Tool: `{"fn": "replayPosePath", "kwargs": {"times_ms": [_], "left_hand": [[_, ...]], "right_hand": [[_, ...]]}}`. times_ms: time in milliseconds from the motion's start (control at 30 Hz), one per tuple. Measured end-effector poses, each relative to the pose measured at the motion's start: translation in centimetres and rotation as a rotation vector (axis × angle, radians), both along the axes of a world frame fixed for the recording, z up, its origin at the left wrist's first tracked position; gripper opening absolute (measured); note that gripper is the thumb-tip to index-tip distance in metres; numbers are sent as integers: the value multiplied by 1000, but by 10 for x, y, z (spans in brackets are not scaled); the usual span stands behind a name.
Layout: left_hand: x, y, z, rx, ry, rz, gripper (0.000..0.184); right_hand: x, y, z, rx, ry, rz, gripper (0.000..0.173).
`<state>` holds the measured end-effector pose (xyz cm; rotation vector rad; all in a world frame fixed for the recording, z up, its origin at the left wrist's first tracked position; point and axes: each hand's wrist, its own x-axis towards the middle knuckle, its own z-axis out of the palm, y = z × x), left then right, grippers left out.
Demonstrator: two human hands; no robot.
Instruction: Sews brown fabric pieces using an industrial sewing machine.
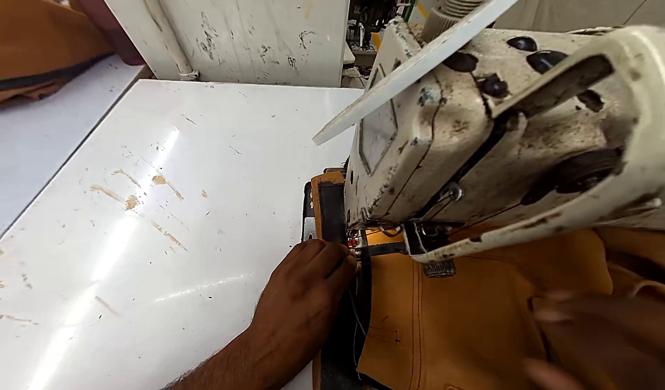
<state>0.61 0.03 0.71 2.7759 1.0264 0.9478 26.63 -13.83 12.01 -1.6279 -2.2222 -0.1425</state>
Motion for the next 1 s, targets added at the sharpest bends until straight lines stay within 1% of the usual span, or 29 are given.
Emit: {"fn": "replayPosePath", "kwargs": {"times_ms": [33, 67, 133, 200, 233, 333, 433, 567, 633, 700, 800, 867, 933, 1000], "left_hand": [[-1, -1, 0, 1, 15, -12, 21], [-3, -2, 0, 0, 30, -21, 22], [-6, -5, -1, -6, 49, -32, 26], [-7, -6, -2, -26, 47, -40, 29], [-8, -6, -3, -37, 41, -41, 30], [-8, -6, -3, -53, 45, -48, 31], [-11, -5, -2, -49, 49, -71, 31], [-17, -1, 0, -89, 101, -188, 45], [-20, 1, 1, -110, 93, -193, 40], [-21, 2, 2, -123, 62, -159, 31], [-23, 4, 3, -165, 10, -134, 27], [-23, 5, 4, -185, -40, -131, 25], [-20, 5, 5, -181, -75, -100, 23], [-18, 4, 4, -161, -78, -78, 23]], "right_hand": [[-9, 9, 3, -90, -48, 135, 23], [-18, 20, 2, -149, -115, 234, 24], [-27, 46, -12, -144, -223, 351, 32], [-28, 72, -34, -84, -287, 401, 35], [-26, 82, -44, -84, -301, 412, 34], [-19, 100, -61, -175, -345, 437, 44], [-19, 97, -68, -115, -357, 393, 49], [-17, 95, -69, -70, -320, 382, 46], [-16, 96, -69, -65, -310, 396, 48], [-15, 96, -67, -126, -310, 432, 53], [-15, 96, -69, -169, -336, 449, 58], [-16, 96, -69, -184, -338, 451, 56], [-18, 96, -66, -165, -346, 442, 54], [-19, 95, -65, -84, -361, 414, 54]]}}
